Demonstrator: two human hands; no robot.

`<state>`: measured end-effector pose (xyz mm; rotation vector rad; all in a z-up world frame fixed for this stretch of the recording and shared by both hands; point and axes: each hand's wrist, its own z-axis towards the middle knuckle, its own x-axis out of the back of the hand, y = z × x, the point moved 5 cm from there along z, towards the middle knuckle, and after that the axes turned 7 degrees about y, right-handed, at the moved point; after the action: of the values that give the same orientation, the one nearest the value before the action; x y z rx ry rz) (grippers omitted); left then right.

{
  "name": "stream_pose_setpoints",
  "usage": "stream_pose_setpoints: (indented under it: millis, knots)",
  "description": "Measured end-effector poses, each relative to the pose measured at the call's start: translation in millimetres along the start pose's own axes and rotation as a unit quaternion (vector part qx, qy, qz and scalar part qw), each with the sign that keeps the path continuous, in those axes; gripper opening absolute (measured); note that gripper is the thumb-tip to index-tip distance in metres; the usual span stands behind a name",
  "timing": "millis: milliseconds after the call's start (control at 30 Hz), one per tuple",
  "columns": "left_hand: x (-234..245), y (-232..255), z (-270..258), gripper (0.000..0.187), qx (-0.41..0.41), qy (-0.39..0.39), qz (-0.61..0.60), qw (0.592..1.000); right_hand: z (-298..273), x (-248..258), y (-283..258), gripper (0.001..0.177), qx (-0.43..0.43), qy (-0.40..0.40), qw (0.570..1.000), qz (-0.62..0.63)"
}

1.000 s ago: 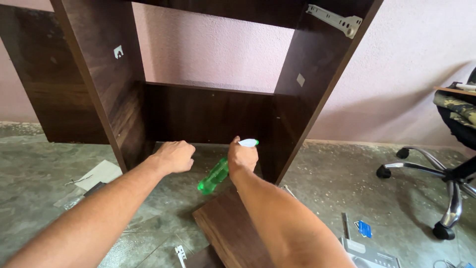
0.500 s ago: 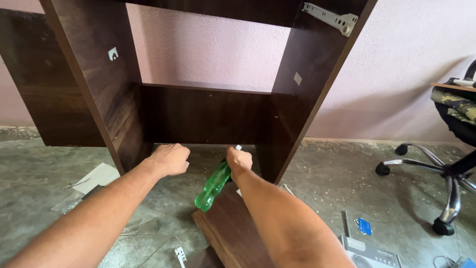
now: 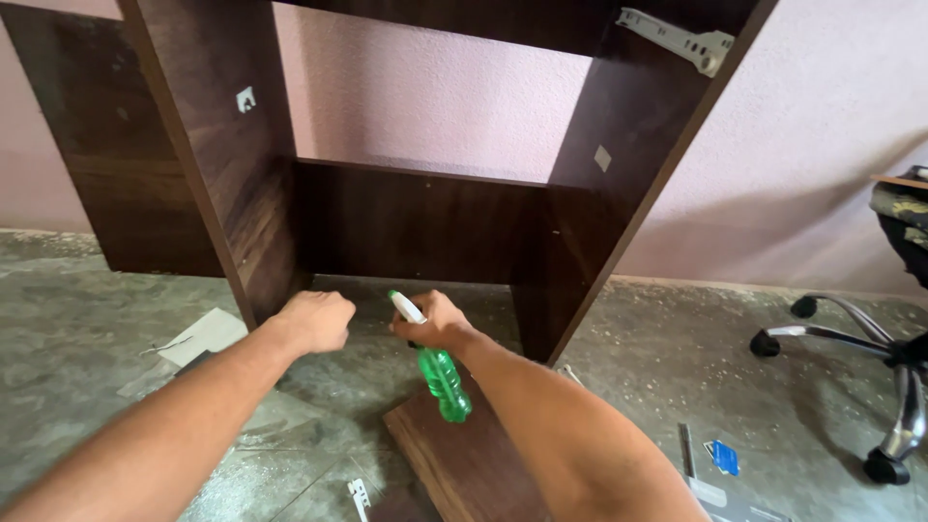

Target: Assemble a wooden computer desk by connecting panels and cleaning surfaces.

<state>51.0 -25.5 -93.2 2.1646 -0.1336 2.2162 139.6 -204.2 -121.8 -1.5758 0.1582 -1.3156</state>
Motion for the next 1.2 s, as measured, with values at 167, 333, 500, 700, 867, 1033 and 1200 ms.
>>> stream_pose_setpoints:
  millis: [167, 333, 500, 700, 867, 1033, 1200]
  knots:
    - [-25, -28, -25, 0.025, 0.011, -0.093, 0.035, 0.995, 1, -12, -37, 0.047, -0.011, -0.008, 0.998, -0.054]
    - [-31, -51, -55, 0.027, 0.044, -0.167, 0.041, 0.984, 10, -31, -53, 0.051, -0.031, -0.046, 0.993, -0.108]
    - [-39, -69, -73, 0.028, 0.057, -0.180, 0.036, 0.981, 22, -69, -41, 0.057, 0.045, -0.123, 0.991, -0.036]
    - [-41, -86, -85, 0.030, 0.103, -0.145, -0.055, 0.982, 16, -57, -84, 0.050, 0.010, -0.029, 0.986, -0.165]
    - [-53, -99, -65, 0.059, 0.224, -0.099, -0.328, 0.913, 25, -69, -75, 0.037, 0.076, 0.016, 0.992, -0.100]
    - [-45, -87, -59, 0.092, 0.272, -0.059, -0.497, 0.822, 27, -78, -90, 0.037, 0.162, 0.055, 0.985, -0.023]
    - [-34, -65, -60, 0.092, 0.251, -0.044, -0.536, 0.805, 23, -90, -121, 0.041, 0.140, 0.038, 0.989, -0.035]
